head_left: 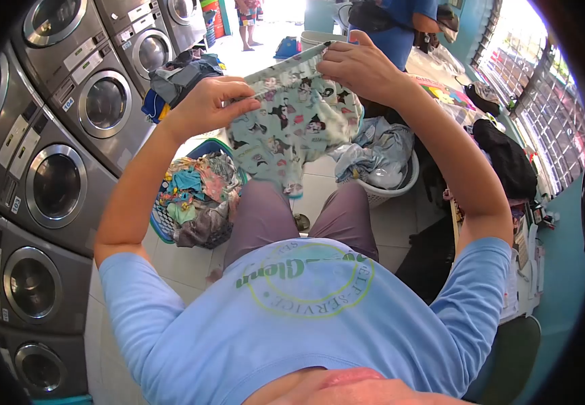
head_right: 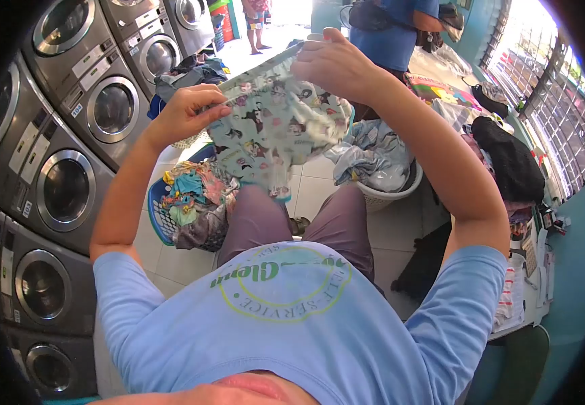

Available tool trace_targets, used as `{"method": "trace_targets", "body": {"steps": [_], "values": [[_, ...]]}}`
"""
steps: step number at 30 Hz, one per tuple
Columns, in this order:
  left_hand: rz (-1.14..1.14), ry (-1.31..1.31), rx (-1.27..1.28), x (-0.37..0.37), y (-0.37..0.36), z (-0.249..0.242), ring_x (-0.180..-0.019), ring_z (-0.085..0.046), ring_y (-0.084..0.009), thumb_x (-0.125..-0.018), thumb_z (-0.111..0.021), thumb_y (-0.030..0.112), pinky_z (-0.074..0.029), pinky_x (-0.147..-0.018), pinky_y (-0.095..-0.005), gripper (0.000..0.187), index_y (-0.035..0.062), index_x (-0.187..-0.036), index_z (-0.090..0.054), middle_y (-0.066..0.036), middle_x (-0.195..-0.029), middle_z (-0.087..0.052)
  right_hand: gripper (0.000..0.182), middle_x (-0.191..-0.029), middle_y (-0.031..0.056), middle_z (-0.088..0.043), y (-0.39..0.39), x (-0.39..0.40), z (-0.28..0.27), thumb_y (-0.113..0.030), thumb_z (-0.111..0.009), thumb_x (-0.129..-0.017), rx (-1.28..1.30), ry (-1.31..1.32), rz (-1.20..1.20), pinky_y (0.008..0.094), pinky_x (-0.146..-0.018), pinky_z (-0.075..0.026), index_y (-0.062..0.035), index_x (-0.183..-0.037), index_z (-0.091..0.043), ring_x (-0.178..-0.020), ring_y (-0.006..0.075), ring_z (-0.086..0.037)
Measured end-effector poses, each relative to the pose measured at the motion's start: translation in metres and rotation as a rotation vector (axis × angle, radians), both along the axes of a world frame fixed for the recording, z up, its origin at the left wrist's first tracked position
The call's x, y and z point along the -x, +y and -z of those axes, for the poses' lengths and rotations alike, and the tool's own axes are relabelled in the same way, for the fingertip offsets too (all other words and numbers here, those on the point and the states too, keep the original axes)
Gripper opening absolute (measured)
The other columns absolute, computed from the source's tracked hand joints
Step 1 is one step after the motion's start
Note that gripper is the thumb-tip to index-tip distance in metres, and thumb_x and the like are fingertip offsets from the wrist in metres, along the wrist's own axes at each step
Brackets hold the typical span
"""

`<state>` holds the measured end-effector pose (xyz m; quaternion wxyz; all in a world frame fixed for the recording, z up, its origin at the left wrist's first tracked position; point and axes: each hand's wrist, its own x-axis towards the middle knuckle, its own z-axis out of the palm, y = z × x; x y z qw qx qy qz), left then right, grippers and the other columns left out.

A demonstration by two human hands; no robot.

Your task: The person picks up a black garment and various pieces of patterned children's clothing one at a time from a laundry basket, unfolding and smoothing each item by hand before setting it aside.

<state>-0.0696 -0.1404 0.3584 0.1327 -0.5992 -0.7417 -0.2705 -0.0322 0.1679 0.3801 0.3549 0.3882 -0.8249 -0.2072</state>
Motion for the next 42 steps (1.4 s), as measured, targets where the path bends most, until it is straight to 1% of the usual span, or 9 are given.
{"method": "trace_targets", "body": {"steps": [5, 14, 20, 23, 30, 34, 37, 40, 42], "values": [[-0.038, 0.429, 0.082, 0.001, -0.002, 0.012, -0.073, -0.057, -0.0297, -0.080, -0.066, 0.009, -0.046, -0.064, -0.0368, 0.013, 0.0005, -0.081, -0.056, -0.011, -0.082, -0.056, 0.012, -0.085, -0.0035, -0.055, -0.003, -0.001, 0.000, -0.012, -0.058, -0.078, -0.003, -0.010, -0.027, 0.0396, -0.089, -0.032, -0.0168, -0.088, -0.056, -0.092, 0.0140, -0.054], [-0.164, 0.456, -0.224, 0.019, -0.011, 0.021, -0.076, -0.057, -0.0271, -0.074, -0.062, 0.006, -0.047, -0.068, -0.0376, 0.013, -0.0003, -0.069, -0.053, -0.010, -0.083, -0.057, 0.014, -0.105, 0.0032, -0.055, 0.001, -0.003, 0.015, -0.015, -0.064, -0.083, 0.314, -0.145, -0.089, 0.0326, -0.083, -0.035, -0.0122, -0.096, -0.066, -0.081, 0.0174, -0.056], [-0.256, 0.139, -0.067, 0.013, -0.014, 0.008, -0.063, -0.050, -0.0197, -0.069, -0.063, 0.006, -0.039, -0.057, -0.0304, 0.012, -0.0019, -0.066, -0.055, -0.007, -0.065, -0.052, 0.011, -0.088, 0.0038, -0.063, -0.025, -0.015, 0.026, -0.017, -0.067, -0.080, 0.664, -0.437, -0.029, 0.0349, -0.080, -0.040, -0.0068, -0.082, -0.071, -0.083, 0.0207, -0.057], [-0.201, -0.488, -0.094, 0.007, -0.020, 0.006, -0.067, -0.048, -0.0064, -0.074, -0.064, -0.001, -0.038, -0.059, -0.0228, 0.020, 0.0023, -0.063, -0.047, -0.002, -0.077, -0.056, 0.012, -0.079, 0.0034, -0.064, -0.028, -0.026, 0.022, -0.018, -0.069, -0.076, 0.635, -0.295, -0.167, 0.0324, -0.074, -0.043, -0.0067, -0.079, -0.072, -0.079, 0.0206, -0.057], [0.130, -1.034, -0.043, -0.002, -0.024, 0.012, -0.068, -0.053, -0.0007, -0.080, -0.072, 0.010, -0.042, -0.061, -0.0172, 0.013, 0.0028, -0.086, -0.062, 0.004, -0.078, -0.062, 0.010, -0.081, -0.0018, -0.058, -0.021, -0.046, 0.022, -0.011, -0.067, -0.083, 1.263, -1.577, -0.308, 0.0216, -0.074, -0.043, -0.0007, -0.087, -0.067, -0.082, 0.0061, -0.054], [0.031, -1.295, -0.175, 0.014, 0.017, 0.053, -0.071, -0.055, -0.0031, -0.084, -0.067, 0.015, -0.044, -0.064, -0.0194, 0.014, 0.0046, -0.093, -0.063, 0.002, -0.078, -0.062, 0.015, -0.089, 0.0014, -0.063, -0.004, -0.016, 0.073, -0.008, -0.053, -0.089, 1.277, -1.748, -0.019, 0.0233, -0.072, -0.048, -0.0010, -0.098, -0.063, -0.077, 0.0082, -0.058], [0.005, -1.283, -0.338, 0.034, 0.045, 0.083, -0.074, -0.057, -0.0048, -0.083, -0.068, 0.015, -0.046, -0.066, -0.0219, 0.019, 0.0052, -0.099, -0.062, 0.000, -0.083, -0.063, 0.020, -0.093, 0.0070, -0.065, -0.013, -0.015, 0.099, -0.008, -0.049, -0.091, 1.765, -1.662, 0.094, 0.0292, -0.077, -0.051, 0.0017, -0.103, -0.062, -0.078, 0.0137, -0.061], [-0.187, -0.776, -0.039, 0.009, 0.072, 0.078, -0.079, -0.062, -0.0118, -0.080, -0.072, 0.017, -0.049, -0.069, -0.0265, 0.029, 0.0021, -0.103, -0.061, -0.004, -0.092, -0.063, 0.024, -0.101, 0.0101, -0.062, -0.032, -0.025, 0.108, -0.011, -0.049, -0.092, 2.090, -1.576, -0.058, 0.0337, -0.079, -0.052, 0.0037, -0.108, -0.059, -0.087, 0.0185, -0.062], [-0.175, -0.294, -0.176, -0.011, 0.094, 0.083, -0.080, -0.062, -0.0193, -0.076, -0.074, 0.015, -0.049, -0.069, -0.0307, 0.033, 0.0027, -0.104, -0.060, -0.008, -0.093, -0.062, 0.027, -0.103, 0.0117, -0.061, -0.036, -0.030, 0.112, -0.014, -0.050, -0.093, 2.141, -1.582, -0.250, 0.0356, -0.077, -0.053, 0.0042, -0.113, -0.056, -0.090, 0.0203, -0.062]]}}
